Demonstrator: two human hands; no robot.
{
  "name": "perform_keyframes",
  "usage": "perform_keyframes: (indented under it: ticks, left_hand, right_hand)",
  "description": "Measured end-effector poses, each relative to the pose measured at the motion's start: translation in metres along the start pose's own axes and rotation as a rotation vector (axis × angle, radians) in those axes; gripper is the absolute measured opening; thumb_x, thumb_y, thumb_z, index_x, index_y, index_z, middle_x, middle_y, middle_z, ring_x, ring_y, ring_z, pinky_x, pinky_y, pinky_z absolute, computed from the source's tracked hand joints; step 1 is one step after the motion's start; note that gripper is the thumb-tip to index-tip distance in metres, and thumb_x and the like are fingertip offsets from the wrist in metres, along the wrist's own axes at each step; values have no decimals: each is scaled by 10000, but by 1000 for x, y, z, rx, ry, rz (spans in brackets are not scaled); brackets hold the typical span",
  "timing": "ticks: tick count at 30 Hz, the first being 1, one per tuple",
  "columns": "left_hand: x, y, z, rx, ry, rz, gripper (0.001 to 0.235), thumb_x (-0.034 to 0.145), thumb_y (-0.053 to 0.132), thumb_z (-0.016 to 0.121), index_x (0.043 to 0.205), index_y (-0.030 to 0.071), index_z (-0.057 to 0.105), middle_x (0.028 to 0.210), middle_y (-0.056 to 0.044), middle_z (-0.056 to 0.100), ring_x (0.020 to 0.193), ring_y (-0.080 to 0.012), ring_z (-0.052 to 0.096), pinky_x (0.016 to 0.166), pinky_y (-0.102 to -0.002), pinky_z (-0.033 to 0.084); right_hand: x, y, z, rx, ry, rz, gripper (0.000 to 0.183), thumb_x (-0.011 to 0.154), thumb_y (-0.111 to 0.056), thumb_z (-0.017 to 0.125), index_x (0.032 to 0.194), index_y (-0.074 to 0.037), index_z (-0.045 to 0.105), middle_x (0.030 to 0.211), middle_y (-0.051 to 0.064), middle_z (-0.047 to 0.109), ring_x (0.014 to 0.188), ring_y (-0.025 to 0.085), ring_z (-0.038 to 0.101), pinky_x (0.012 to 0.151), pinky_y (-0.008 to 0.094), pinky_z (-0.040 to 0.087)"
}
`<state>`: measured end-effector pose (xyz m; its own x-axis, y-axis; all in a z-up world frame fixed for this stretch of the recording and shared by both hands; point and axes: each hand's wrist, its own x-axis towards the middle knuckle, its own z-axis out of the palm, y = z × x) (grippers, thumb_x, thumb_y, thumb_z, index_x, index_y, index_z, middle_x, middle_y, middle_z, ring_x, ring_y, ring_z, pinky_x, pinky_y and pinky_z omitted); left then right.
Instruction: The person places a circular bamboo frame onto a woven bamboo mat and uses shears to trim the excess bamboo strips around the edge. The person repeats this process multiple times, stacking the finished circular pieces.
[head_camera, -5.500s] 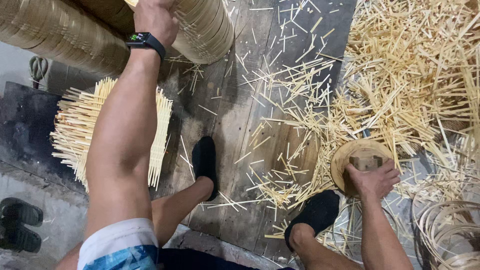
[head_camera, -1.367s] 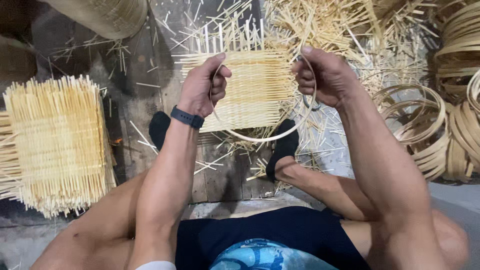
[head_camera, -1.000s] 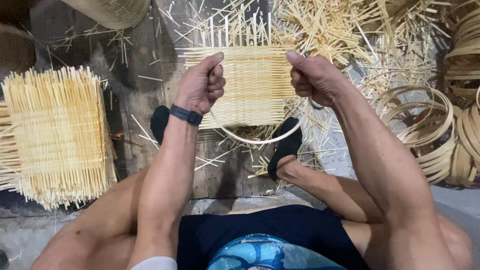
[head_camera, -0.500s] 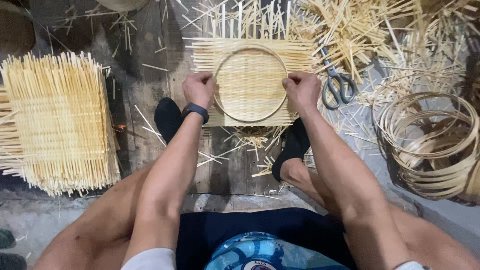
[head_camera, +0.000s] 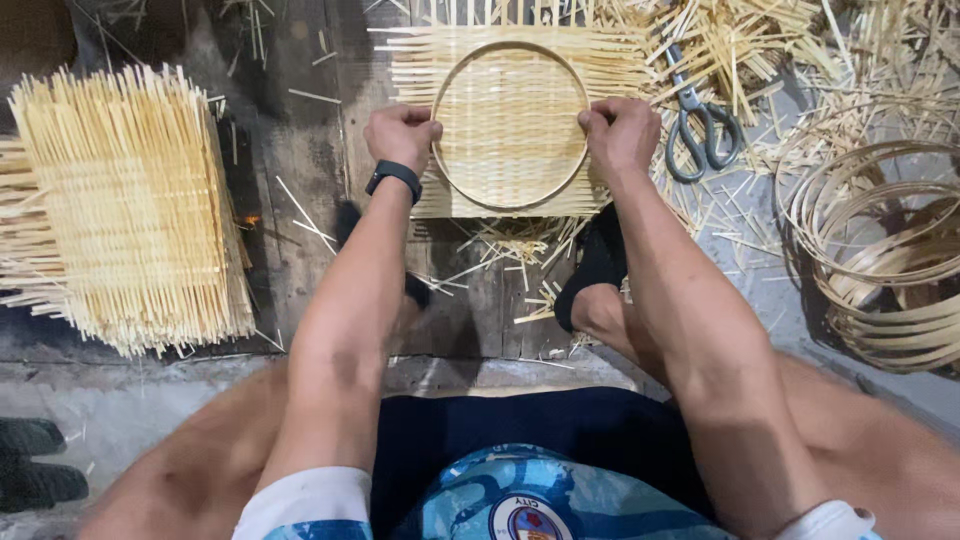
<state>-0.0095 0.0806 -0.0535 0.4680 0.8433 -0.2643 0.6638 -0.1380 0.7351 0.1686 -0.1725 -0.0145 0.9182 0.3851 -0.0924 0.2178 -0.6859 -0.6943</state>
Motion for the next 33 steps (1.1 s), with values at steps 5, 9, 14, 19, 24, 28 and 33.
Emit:
perform_keyframes:
  ticks: [5,9,14,19,24,28,33]
  left_hand:
    - [0,-11,2,-55,-43,-68,224,641,90,872,859,66,828,770,-74,794,675,-151,763,677,-291,618]
    - [12,-18,0,-36,-81,-40,220,641,96,910,844,56,834,751,-75,789,666,-134,757,674,-274,607]
    - [17,-22,2,-208,-216,-183,199,688,61,888,871,27,820,758,-67,785,646,-117,729,622,-277,604]
    - [17,-29,0,-340,-267,-212,160,743,39,865,889,0,812,772,-62,776,655,-116,713,610,-270,594]
    - [18,-26,-3,-311,-275,-102,159,757,41,875,896,3,808,793,-53,784,685,-103,715,653,-252,586]
    - [14,-10,-10,-245,-254,-122,170,742,70,887,890,16,823,789,-58,792,672,-114,714,641,-261,586]
    - [31,36,1,291,-21,458,296,749,205,905,1016,103,825,1143,-167,718,1157,-359,620,1090,-552,385]
  right_hand:
    - [0,4,2,28,23,46,157,791,-182,851,898,-72,816,783,132,764,696,247,741,706,351,569]
    - [1,7,4,27,-6,55,146,801,-165,854,905,-68,820,781,124,766,694,230,745,706,341,575]
    - [5,9,3,56,-8,29,178,785,-165,874,911,-54,815,774,112,766,677,211,739,675,334,572]
    - [11,14,0,80,-152,97,139,837,-172,845,931,-75,814,755,76,764,640,145,723,632,304,573]
    - [17,23,-1,94,-179,29,120,845,-159,852,910,-63,821,759,74,770,659,134,711,636,297,559]
    - [18,9,-11,70,-223,57,156,841,-163,850,957,-63,819,836,94,780,739,162,735,716,309,575]
    - [-25,-53,-2,-257,-291,-218,615,873,-223,796,1378,11,536,1358,233,552,1293,379,494,1111,454,409]
